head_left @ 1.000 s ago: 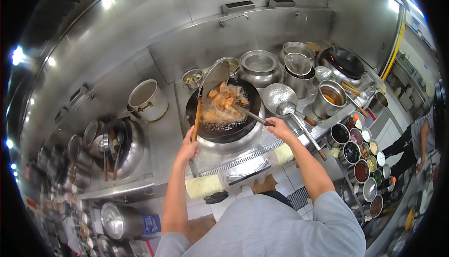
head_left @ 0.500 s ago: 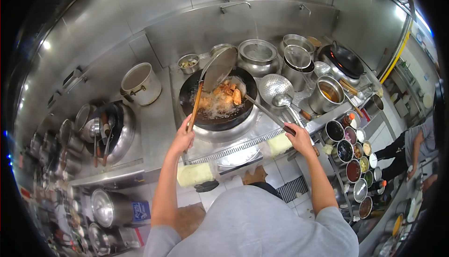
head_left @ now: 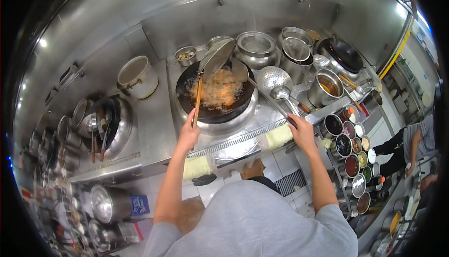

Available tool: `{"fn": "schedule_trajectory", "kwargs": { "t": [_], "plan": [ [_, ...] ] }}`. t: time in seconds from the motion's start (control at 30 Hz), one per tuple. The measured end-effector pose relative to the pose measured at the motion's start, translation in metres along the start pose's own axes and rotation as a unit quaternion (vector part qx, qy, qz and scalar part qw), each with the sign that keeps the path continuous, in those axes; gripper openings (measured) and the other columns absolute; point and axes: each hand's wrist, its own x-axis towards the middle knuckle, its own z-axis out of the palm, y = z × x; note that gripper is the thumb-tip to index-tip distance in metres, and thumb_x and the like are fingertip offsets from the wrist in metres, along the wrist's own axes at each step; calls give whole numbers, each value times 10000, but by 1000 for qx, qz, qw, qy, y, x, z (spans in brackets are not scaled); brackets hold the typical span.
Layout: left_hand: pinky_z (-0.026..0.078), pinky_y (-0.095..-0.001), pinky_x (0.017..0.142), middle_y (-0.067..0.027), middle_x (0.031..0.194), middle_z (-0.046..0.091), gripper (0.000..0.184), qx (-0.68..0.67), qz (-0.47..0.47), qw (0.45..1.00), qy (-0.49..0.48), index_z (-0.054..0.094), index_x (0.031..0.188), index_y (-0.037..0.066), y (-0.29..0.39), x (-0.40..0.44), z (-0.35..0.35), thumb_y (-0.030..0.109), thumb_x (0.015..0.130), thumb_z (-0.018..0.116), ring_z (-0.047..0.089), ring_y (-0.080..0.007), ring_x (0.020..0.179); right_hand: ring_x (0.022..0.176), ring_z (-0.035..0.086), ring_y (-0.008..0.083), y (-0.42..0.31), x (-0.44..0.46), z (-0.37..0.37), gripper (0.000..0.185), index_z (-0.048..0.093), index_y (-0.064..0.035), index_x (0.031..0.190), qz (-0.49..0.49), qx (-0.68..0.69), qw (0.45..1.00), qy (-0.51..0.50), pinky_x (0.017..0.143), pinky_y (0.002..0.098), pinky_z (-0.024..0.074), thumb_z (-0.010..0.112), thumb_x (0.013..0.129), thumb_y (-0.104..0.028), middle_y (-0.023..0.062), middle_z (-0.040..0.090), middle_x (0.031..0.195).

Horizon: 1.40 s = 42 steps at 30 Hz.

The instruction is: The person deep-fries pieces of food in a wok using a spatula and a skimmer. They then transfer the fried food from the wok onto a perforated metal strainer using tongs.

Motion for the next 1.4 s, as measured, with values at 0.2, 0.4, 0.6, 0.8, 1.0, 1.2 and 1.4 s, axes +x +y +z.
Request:
{"fn": "schedule_trajectory", "kwargs": {
  "t": [0.2,0.4,0.6,0.8,1.0,1.2,1.4],
  "plan": [
    [462,-354,494,-116,735,584,770,60,-21,997,37,280,1575,218,-2,33,21,51,865,529,546,-194,511,905,665,388,-4,52,58,439,606,-88,1242,67,-106,992,-20,778,463,522,731,822,-92,174,686,960],
    [428,-326,436,-63,674,522,801,-131,-74,988,-46,160,1587,138,11,24,12,-4,871,488,498,-161,472,625,646,244,-12,77,50,361,607,-94,1231,239,137,939,-205,501,389,498,683,887,-168,135,683,847],
    [389,-302,429,-37,691,504,801,-88,-93,989,-78,174,1587,155,20,-2,-3,-28,872,484,447,-130,471,489,428,78,-1,55,38,355,611,-108,1252,322,273,883,-206,370,268,304,677,909,-169,33,568,742],
    [372,-272,444,-16,804,489,787,-97,-72,989,-87,261,1576,224,31,-47,-20,-34,873,505,435,-84,539,528,449,77,-15,8,-11,377,611,-86,1285,322,285,885,-176,445,251,348,666,914,-129,13,568,778],
    [379,-256,458,-61,959,483,825,-122,-109,983,-86,274,1573,215,45,-83,-31,-70,834,503,440,-93,582,807,605,124,-3,-28,-33,373,641,-74,1260,238,199,941,-133,732,271,477,681,889,-64,56,678,914],
    [396,-252,461,-73,1027,475,855,-110,-122,985,-58,276,1578,205,43,-123,-42,-97,805,480,454,-96,599,932,701,236,-15,-44,-52,390,642,-51,1251,194,152,960,-132,844,323,522,698,864,-44,138,728,1068],
    [399,-238,436,-74,989,496,880,-105,-122,987,-2,269,1581,168,35,-153,-52,-65,766,504,464,-93,552,964,675,331,-33,-50,-58,419,663,-54,1224,107,88,984,-112,853,358,522,707,810,1,158,709,1087]
  ]
}}
